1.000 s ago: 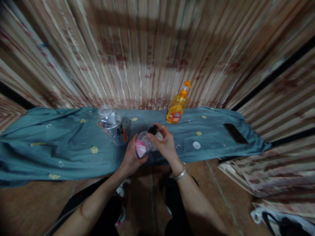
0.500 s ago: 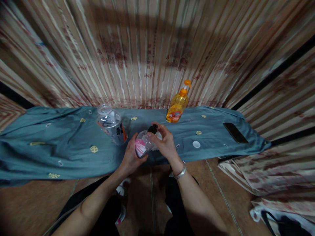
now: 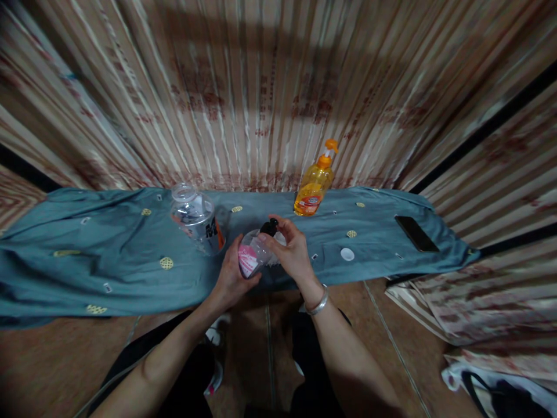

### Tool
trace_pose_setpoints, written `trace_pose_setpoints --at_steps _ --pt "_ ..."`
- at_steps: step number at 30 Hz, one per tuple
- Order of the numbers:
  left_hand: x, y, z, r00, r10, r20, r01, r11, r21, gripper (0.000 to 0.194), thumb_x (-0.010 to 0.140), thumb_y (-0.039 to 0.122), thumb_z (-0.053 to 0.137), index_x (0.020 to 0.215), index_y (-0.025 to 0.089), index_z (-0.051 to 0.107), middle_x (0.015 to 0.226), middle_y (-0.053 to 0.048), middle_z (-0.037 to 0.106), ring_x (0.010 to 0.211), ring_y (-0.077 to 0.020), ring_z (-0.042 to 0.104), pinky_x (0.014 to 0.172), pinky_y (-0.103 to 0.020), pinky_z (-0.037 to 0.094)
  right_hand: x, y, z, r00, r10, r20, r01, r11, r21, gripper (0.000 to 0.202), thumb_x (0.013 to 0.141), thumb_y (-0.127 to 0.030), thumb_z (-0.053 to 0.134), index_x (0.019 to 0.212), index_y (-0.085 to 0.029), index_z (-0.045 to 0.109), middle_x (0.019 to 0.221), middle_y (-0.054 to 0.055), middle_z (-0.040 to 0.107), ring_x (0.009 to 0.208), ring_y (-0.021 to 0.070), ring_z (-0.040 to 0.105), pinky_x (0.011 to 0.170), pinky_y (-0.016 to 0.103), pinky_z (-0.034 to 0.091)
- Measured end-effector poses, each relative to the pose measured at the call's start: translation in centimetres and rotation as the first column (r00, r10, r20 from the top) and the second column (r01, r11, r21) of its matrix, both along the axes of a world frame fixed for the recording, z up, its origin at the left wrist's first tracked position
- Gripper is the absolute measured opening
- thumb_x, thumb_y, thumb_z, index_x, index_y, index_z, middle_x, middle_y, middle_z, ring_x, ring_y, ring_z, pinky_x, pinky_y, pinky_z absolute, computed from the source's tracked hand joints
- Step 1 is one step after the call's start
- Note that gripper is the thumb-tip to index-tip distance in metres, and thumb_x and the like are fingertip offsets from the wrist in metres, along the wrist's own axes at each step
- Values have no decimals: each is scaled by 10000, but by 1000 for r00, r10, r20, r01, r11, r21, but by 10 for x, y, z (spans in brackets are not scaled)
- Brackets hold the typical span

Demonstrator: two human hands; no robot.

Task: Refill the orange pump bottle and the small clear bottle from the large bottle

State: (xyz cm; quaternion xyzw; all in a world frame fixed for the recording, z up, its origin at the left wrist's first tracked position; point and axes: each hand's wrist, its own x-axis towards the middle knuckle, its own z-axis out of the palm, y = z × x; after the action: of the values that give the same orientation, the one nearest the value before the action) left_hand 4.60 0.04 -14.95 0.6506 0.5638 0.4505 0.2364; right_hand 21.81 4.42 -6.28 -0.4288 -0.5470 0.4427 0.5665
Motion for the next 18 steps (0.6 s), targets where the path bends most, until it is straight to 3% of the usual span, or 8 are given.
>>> trace_pose_setpoints --at_steps 5,8,11,14,16,18 --pt "0 0 0 1000 0 -6 0 1000 6 1072 658 218 865 1614 186 380 1504 -195 622 1367 -410 638 1211 -630 486 8 -3 12 1000 -9 -20 10 998 61 534 768 -646 910 1144 -283 799 1205 66 819 1141 277 736 1072 459 586" --pt "-1 1 0 1000 3 -7 -3 1000 4 1071 663 229 863 1615 169 377 1477 -205 629 1367 -412 639 1222 -639 473 30 6 19 991 -120 -60 129 979 160 460 804 -588 886 1140 -285 799 1245 72 814 1214 286 723 1113 466 554" --pt "-2 1 0 1000 5 -5 -5 1000 8 1074 674 239 862 1626 176 367 1489 -206 615 1390 -412 629 1234 -645 461 70 24 10 962 -273 23 264 947 185 411 785 -542 856 1078 -259 791 1169 79 822 1164 295 735 1102 478 553" --pt "-3 0 1 1000 2 -2 -2 1000 17 1069 680 241 862 1627 186 368 1514 -202 601 1408 -409 621 1239 -637 463 113 42 -16 821 -463 335 443 886 139 401 755 -498 776 1045 -221 790 1067 96 824 1037 300 745 1028 478 578" --pt "-3 -1 2 1000 -2 1 2 1000 26 1060 688 243 864 1627 194 375 1515 -194 603 1405 -402 626 1239 -630 469 134 47 -36 631 -374 679 485 874 30 373 768 -469 733 1031 -216 808 872 66 795 863 281 732 910 455 603" --pt "-3 -2 3 1000 -6 5 5 999 34 1061 691 245 872 1630 202 379 1517 -189 604 1397 -398 631 1238 -627 473 147 49 -52 580 -315 751 493 870 -16 319 733 -422 762 966 -214 826 693 31 722 727 276 699 812 447 607"
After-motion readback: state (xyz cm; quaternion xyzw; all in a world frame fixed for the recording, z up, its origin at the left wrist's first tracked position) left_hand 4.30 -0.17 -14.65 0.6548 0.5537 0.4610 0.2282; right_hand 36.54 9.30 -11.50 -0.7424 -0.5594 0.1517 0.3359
